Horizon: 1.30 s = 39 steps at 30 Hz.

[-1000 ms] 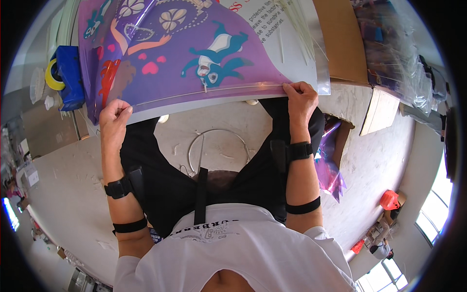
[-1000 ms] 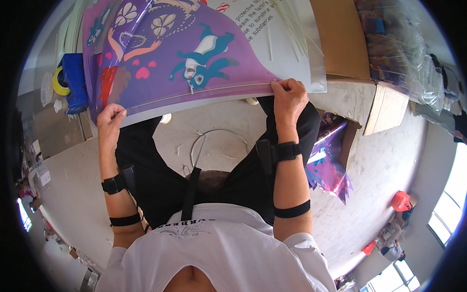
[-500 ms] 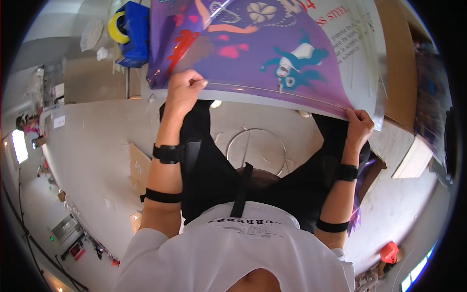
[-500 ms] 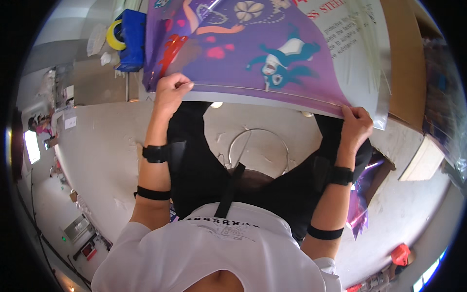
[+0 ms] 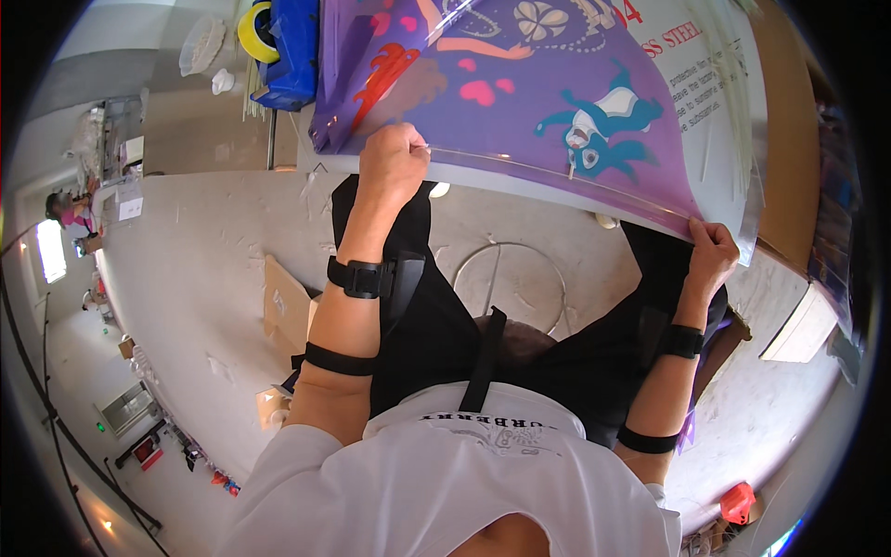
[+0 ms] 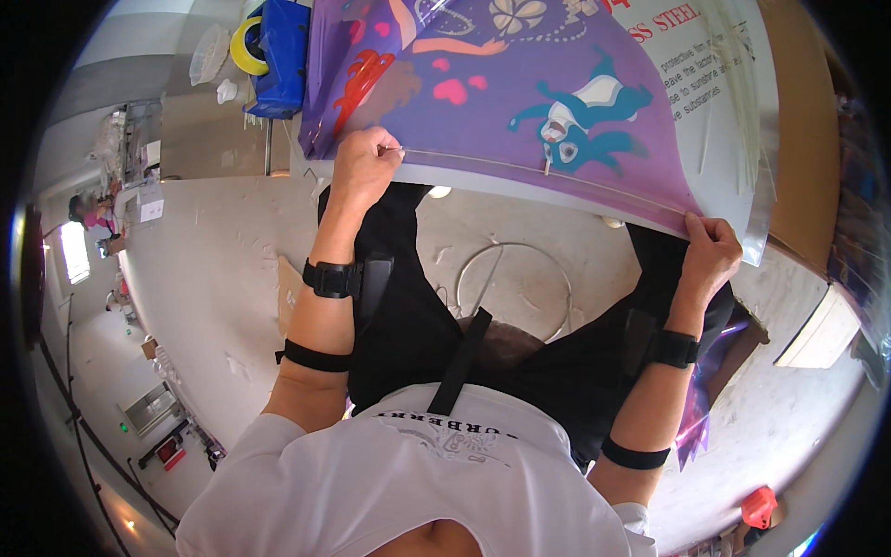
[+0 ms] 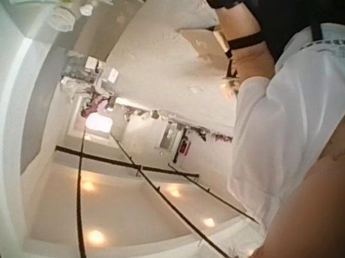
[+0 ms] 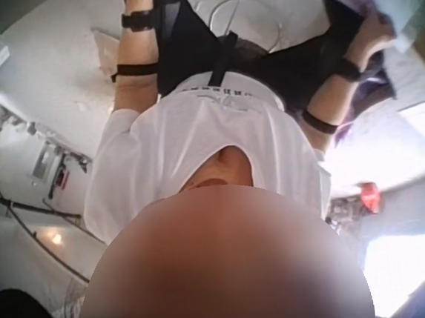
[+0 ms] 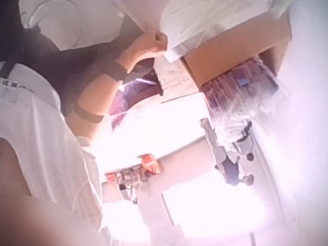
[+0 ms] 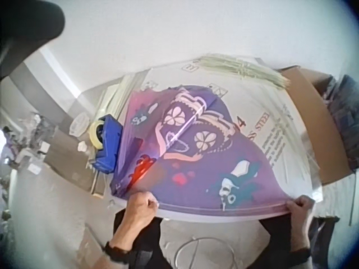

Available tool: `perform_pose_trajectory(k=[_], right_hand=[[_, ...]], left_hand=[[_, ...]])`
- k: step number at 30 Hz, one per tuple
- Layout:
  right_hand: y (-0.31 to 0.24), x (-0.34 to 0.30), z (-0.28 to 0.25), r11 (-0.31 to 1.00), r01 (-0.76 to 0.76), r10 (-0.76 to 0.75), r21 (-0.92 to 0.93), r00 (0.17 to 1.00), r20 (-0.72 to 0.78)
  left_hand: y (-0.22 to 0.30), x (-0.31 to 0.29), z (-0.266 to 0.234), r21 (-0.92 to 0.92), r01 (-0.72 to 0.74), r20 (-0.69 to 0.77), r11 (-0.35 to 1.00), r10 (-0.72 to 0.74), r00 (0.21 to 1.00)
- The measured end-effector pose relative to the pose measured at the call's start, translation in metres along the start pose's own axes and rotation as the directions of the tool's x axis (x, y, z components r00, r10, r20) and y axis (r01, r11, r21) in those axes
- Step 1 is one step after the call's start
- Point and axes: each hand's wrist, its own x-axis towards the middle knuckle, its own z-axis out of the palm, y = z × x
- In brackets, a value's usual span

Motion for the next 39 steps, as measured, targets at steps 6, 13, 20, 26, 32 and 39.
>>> perform_pose_trajectory(k=[6, 13, 20, 26, 32, 39], right_hand=[[0.000, 0.001, 0.000, 1.000, 0.023, -0.023, -0.001, 1.000, -0.001], [0.002, 0.001, 0.000, 0.999, 0.024, -0.024, 0.026, 1.000, 0.002], [0.009, 0.003, 0.000, 1.000, 0.030, -0.030, 0.009, 0.999, 0.018], [0.014, 0.010, 0.004, 0.999, 0.015, -0.015, 0.032, 1.000, 0.009], [0.012, 0.007, 0.002, 0.997, 0.002, -0.004, 0.073, 0.999, 0.031], [0.010, 0.005, 0.002, 0.998, 0.006, -0.008, 0.062, 1.000, 0.022]], left_hand=[[0.006, 0.001, -0.007, -0.102, 0.018, 0.031, 0.995, -0.015, 0.999], [0.006, 0.002, -0.003, -0.058, 0.021, 0.007, 0.998, -0.021, 1.000], [0.009, 0.002, -0.005, -0.038, 0.026, 0.004, 0.999, -0.025, 1.000], [0.011, 0.011, -0.013, -0.075, 0.003, 0.005, 0.997, -0.003, 1.000], [0.009, 0.005, -0.005, -0.019, 0.034, 0.007, 0.999, -0.034, 0.999], [0.004, 0.004, 0.002, 0.007, 0.028, 0.004, 1.000, -0.028, 1.000]])
